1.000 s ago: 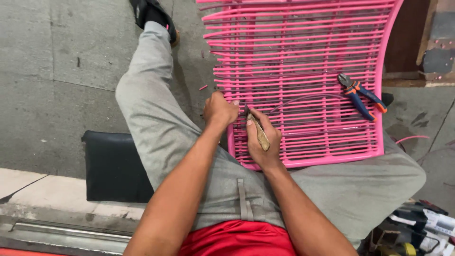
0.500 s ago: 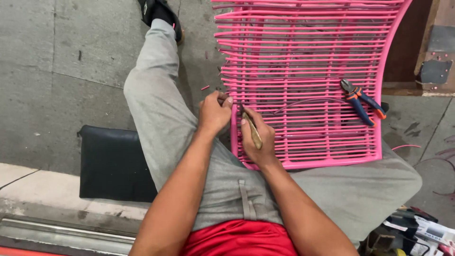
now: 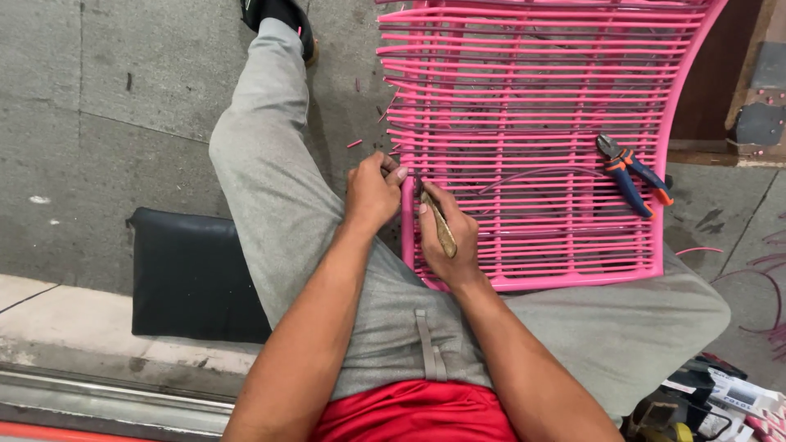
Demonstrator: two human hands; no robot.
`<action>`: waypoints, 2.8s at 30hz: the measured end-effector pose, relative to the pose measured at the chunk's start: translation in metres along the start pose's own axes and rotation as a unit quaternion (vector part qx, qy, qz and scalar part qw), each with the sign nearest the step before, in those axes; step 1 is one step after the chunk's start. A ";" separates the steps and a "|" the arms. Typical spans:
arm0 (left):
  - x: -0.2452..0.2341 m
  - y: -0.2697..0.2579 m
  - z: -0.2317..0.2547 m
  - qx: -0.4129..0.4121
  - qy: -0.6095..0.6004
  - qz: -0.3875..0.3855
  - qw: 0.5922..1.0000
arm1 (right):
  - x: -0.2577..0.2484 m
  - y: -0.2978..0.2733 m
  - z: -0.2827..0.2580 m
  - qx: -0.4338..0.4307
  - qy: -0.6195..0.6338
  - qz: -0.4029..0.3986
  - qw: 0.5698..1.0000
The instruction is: Repairing a pink chair by weaving and securing plastic strips using various hand tools.
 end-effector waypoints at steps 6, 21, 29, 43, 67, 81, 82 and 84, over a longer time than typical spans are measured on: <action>0.000 -0.001 0.001 -0.005 0.000 -0.003 1.000 | 0.001 0.001 0.000 0.000 -0.012 -0.003 1.000; -0.003 -0.002 0.007 -0.003 -0.006 -0.020 1.000 | 0.002 0.001 -0.003 -0.008 -0.021 -0.005 1.000; -0.003 -0.001 0.009 0.004 -0.009 -0.018 1.000 | 0.002 0.001 -0.002 -0.010 -0.027 -0.007 1.000; -0.002 -0.004 0.014 0.011 -0.039 -0.015 0.999 | 0.004 0.006 -0.012 0.012 -0.049 -0.018 0.999; 0.010 0.013 -0.022 -0.027 -0.052 -0.022 0.998 | 0.021 0.033 -0.014 0.115 -0.138 -0.075 0.981; 0.030 0.019 -0.069 -0.052 -0.072 0.036 0.995 | -0.039 0.031 -0.041 -0.249 -0.445 -0.023 0.860; 0.029 0.017 -0.069 -0.053 -0.071 0.040 0.995 | -0.065 0.027 -0.033 -0.251 -0.442 -0.024 0.861; 0.034 0.015 -0.068 -0.106 -0.159 0.008 0.982 | -0.135 0.022 -0.004 0.021 0.168 0.112 0.979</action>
Point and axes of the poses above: each hand's wrist, its own y-axis towards the middle knuckle, its own x-axis out of the palm, z = x × y, the point moved 3 cm from there along y, towards the middle knuckle, and after that the axes turned 4 degrees about z, right-handed, at the moved point
